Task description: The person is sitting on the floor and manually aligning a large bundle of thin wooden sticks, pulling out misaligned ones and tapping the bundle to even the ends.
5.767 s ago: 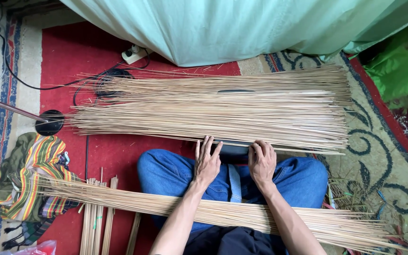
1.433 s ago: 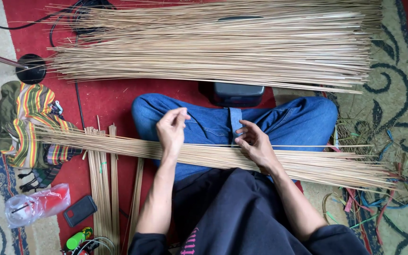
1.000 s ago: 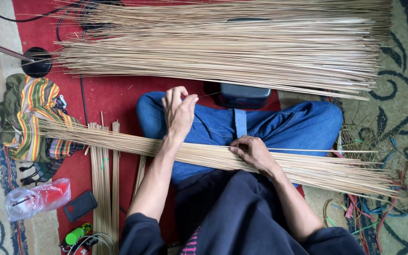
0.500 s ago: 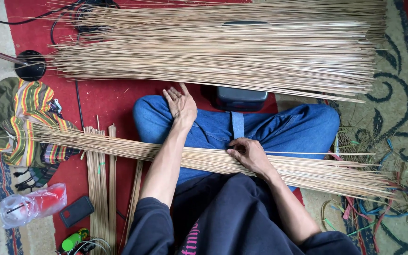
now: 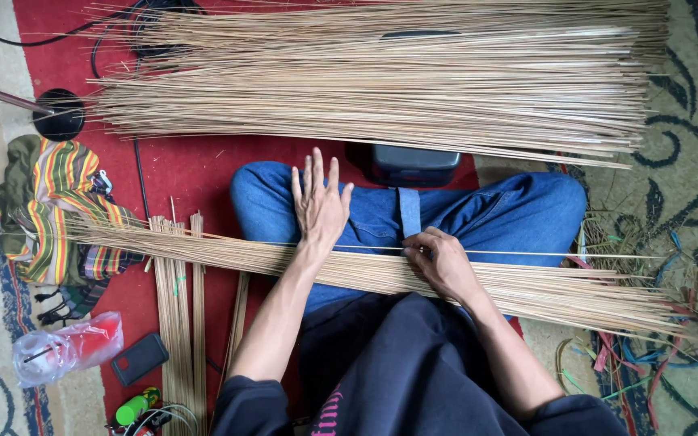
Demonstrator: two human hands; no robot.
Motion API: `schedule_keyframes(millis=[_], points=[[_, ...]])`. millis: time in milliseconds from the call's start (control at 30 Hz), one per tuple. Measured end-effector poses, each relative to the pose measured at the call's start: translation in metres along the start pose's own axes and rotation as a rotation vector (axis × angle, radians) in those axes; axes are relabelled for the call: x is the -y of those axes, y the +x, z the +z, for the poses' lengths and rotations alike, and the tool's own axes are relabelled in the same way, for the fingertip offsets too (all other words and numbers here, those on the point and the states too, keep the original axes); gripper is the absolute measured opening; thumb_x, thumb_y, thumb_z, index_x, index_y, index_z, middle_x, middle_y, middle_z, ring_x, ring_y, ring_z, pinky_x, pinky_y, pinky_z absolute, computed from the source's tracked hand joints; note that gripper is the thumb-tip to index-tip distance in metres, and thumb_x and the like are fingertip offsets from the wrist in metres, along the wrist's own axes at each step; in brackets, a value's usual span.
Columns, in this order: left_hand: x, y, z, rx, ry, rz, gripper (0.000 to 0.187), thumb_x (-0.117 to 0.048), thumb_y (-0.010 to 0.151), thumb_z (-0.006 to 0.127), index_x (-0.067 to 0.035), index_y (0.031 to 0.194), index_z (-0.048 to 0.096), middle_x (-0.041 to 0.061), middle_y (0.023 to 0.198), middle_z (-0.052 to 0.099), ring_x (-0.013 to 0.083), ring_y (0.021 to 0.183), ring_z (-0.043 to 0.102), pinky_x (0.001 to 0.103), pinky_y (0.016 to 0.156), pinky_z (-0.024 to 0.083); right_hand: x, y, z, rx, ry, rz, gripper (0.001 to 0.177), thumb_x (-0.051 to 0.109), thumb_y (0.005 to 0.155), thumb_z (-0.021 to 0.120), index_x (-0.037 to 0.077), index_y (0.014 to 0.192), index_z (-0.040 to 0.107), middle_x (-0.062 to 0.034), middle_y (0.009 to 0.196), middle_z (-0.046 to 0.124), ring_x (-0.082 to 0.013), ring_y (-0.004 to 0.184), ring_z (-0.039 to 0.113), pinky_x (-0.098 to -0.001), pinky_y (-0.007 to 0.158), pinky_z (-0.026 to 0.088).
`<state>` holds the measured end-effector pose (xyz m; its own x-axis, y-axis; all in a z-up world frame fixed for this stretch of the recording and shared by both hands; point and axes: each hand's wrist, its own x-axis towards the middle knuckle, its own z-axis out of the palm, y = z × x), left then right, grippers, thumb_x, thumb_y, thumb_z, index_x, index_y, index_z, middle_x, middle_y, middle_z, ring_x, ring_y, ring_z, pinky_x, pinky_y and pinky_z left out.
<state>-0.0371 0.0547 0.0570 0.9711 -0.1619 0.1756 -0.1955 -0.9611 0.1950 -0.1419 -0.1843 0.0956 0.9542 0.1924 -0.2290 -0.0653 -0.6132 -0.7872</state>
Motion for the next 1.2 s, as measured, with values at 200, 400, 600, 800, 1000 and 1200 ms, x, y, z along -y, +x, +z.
schedule_keyframes(millis=[200,400,600,800,1000,1200], points=[[0.008,-0.044,0.015,-0.082,-0.289,0.074,0.049,-0.037,0.097,0.068,-0.011,0.139,0.063,0.015,0.133,0.066,0.0277,0.125,0.064,0.045,0.115,0.038,0.019,-0.016,-0.002,-0.075,-0.063,-0.021,0.015,0.024,0.089,0.076,0.02,0.102,0.078,-0.0059,0.084,0.065,-0.0305,0.083,0.071,-0.0411,0.073,0.059],[0.011,-0.072,-0.008,0.212,-0.387,0.202,0.051,-0.057,0.1,0.056,-0.02,0.133,0.066,0.007,0.115,0.068,0.0232,0.118,0.065,0.041,0.104,0.046,0.02,-0.027,0.022,-0.104,-0.039,-0.001,0.008,0.025,0.09,0.076,0.02,0.096,0.079,-0.0033,0.083,0.064,-0.0274,0.083,0.072,-0.0369,0.074,0.059],[0.001,-0.03,0.001,0.415,-0.242,0.283,0.035,-0.052,0.097,0.058,-0.017,0.09,0.062,0.003,0.089,0.055,0.0236,0.102,0.055,0.043,0.099,0.038,0.026,-0.029,0.022,-0.135,-0.043,0.007,0.011,0.022,0.089,0.075,0.021,0.1,0.077,-0.0049,0.083,0.063,-0.028,0.086,0.07,-0.0386,0.076,0.058],[-0.028,-0.005,0.006,0.572,-0.383,0.376,0.039,-0.053,0.094,0.064,-0.014,0.099,0.066,0.006,0.094,0.064,0.0267,0.102,0.062,0.046,0.097,0.043,0.007,-0.033,0.034,-0.201,-0.083,0.014,0.01,0.02,0.089,0.076,0.018,0.098,0.076,-0.005,0.09,0.062,-0.0278,0.093,0.066,-0.0393,0.081,0.057],[-0.028,-0.028,-0.066,0.774,-0.684,0.327,0.036,-0.043,0.095,0.066,-0.007,0.099,0.07,0.013,0.082,0.066,0.0369,0.088,0.068,0.049,0.083,0.049,0.012,-0.039,0.029,-0.239,-0.069,-0.006,0.009,0.021,0.089,0.076,0.02,0.098,0.078,-0.0041,0.088,0.061,-0.0258,0.089,0.063,-0.0381,0.082,0.053],[-0.007,-0.073,-0.063,0.43,-0.581,0.385,0.012,-0.028,0.099,0.064,-0.02,0.103,0.072,0.001,0.091,0.063,0.0224,0.091,0.061,0.037,0.082,0.047,0.016,-0.035,0.029,-0.234,-0.177,-0.119,0.01,0.025,0.088,0.076,0.024,0.098,0.078,0.0014,0.087,0.061,-0.0202,0.09,0.06,-0.0345,0.086,0.047]])
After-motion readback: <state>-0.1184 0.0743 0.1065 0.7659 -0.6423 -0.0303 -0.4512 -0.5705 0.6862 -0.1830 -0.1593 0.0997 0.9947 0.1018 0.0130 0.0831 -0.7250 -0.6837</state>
